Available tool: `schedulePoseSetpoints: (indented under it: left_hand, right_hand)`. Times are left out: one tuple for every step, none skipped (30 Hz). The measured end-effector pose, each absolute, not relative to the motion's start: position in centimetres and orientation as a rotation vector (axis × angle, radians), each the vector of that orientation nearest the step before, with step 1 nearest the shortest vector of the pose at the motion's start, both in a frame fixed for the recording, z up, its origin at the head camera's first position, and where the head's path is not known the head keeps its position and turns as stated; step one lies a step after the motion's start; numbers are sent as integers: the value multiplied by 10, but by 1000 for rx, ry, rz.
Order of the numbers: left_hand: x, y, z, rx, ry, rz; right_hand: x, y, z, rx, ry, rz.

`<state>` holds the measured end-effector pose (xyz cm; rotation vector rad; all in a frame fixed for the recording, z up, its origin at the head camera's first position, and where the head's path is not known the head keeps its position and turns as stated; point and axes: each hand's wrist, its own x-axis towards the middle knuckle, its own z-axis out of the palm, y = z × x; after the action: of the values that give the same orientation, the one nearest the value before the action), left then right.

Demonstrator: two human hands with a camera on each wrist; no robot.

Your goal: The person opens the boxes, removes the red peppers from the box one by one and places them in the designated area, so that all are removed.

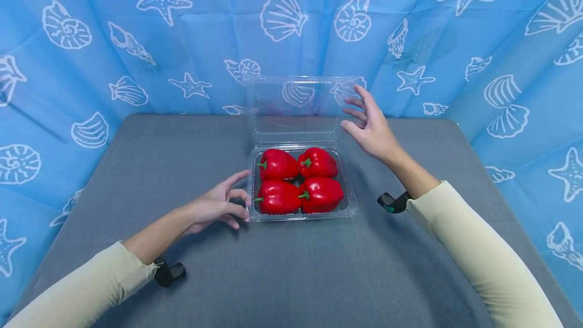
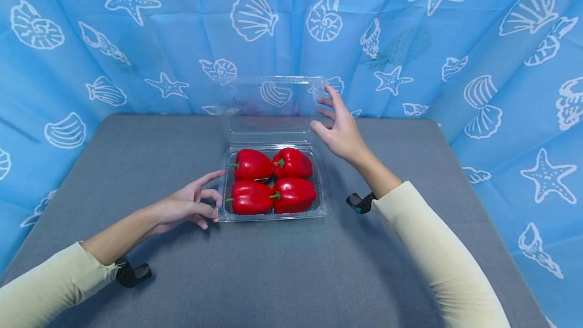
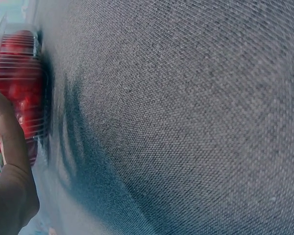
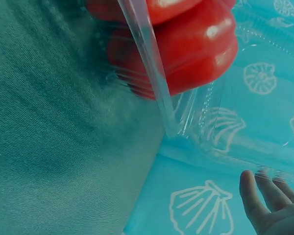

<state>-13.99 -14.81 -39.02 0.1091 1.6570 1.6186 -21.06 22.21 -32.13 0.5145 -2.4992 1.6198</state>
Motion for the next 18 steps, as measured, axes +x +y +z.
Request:
schedulePoseSetpoints:
  left_hand:
    - [-140,-148,-390,105,1656,1617]
    - [-140,-148,-390,101,1655,1615]
    - [-140,-147,-390,98,1654,1614]
    - [-140,-147,-390,97,1653,1614]
    - [-140,-148,-390,98,1652,1615]
    - [-140,-148,-391,101,1651,1617]
    - [-140,-148,-391,105,1652,1618]
    - [-140,-148,-391,108,1651,1619]
    - [-139,-148,-391,111,1651,1620]
    - [-139,-148,-391,114,1650,1621]
    - [-139,-149,-391,117,1648,1622]
    - [-138,-149,-390,119,1645,1622]
    - [-138,-149,-390,120,1641,1621]
    - [-138,-149,-390,121,1636,1620]
    - [-137,-149,-390,120,1632,1618]
    - [-137,-149,-390,120,1629,1616]
    - [-137,-149,-390,119,1626,1613]
    - [-137,-149,-390,117,1626,1610]
  right_hand:
    - [-213,222,-322,495,-2518,1626]
    - [-216,221,-323,476,-2538,1624]
    - [-219,221,-324,457,-2556,1622]
    - [-222,220,-326,445,-2575,1615]
    - [-224,220,-328,429,-2592,1610]
    - [-227,220,-330,415,-2605,1609]
    - [-229,220,-332,402,-2618,1609]
    - [-231,220,-335,387,-2630,1611]
    - [-233,220,-337,373,-2643,1610]
    - [-234,219,-339,362,-2659,1608]
    - [-235,220,-341,351,-2674,1603]
    - [-236,220,-343,341,-2692,1593]
    - [-236,220,-345,334,-2712,1579]
    - [-237,221,-347,332,-2734,1561]
    - [-237,221,-348,333,-2756,1543]
    - [-237,222,-350,329,-2780,1524]
    - [-237,222,-353,324,-2801,1506]
    - [-236,223,-354,322,-2822,1490]
